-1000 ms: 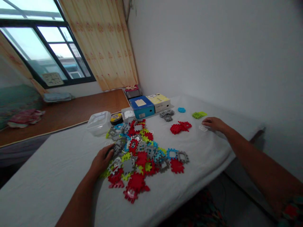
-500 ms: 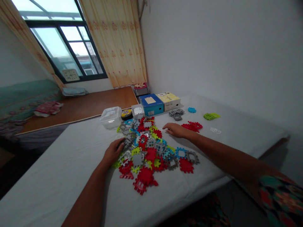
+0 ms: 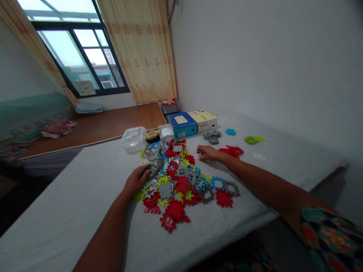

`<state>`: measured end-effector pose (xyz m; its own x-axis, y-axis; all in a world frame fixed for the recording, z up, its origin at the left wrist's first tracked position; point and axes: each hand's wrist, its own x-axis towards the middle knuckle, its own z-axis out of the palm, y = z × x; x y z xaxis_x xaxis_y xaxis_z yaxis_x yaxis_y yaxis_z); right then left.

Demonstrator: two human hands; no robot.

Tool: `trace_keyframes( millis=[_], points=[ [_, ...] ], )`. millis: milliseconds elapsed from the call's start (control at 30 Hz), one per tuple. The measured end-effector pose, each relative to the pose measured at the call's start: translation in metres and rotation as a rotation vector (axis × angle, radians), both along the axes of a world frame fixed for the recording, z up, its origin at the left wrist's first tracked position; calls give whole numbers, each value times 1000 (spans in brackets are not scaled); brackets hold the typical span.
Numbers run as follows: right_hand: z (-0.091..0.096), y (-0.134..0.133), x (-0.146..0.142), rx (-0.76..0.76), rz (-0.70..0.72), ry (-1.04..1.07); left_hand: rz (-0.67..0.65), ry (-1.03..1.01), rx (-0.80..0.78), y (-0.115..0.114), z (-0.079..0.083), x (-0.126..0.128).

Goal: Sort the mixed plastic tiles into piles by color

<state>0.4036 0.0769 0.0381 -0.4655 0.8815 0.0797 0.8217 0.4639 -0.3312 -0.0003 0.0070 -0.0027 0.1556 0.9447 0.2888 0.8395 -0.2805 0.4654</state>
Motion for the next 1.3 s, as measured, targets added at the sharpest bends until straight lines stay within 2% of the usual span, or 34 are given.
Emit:
trace_keyframes(
  millis=[100,267,333,400,467,567,633,700,800,867,1000,1167,1300],
  points=[
    [7,-14,34,46,-36,112,6,4,-9,1,0,-1],
    [23,-54,132,221,-387,209,19,26,-24,1,2,-2],
    [26,-73,165,245,-468,201,29,34,-28,2,2,-2],
    [25,-88,185,243,-504,198,33,41,-28,2,2,-2],
    [21,-98,192,237,-525,198,31,49,-30,2,2,-2],
    [16,-105,180,220,-528,202,24,58,-37,2,3,-2],
    [14,-112,161,172,-466,213,22,63,-38,2,4,-2],
    [16,-125,136,43,-243,235,22,67,-37,2,4,-2],
    [22,-153,98,-144,202,227,22,65,-36,1,5,-2],
    [22,-169,79,-149,304,174,19,63,-41,0,6,-1],
    [11,-170,65,-73,254,87,17,61,-44,0,5,0],
    [-8,-138,62,7,94,104,15,57,-29,0,4,0],
    [-11,-120,56,-27,35,137,18,52,-24,0,3,-1]
  ],
)
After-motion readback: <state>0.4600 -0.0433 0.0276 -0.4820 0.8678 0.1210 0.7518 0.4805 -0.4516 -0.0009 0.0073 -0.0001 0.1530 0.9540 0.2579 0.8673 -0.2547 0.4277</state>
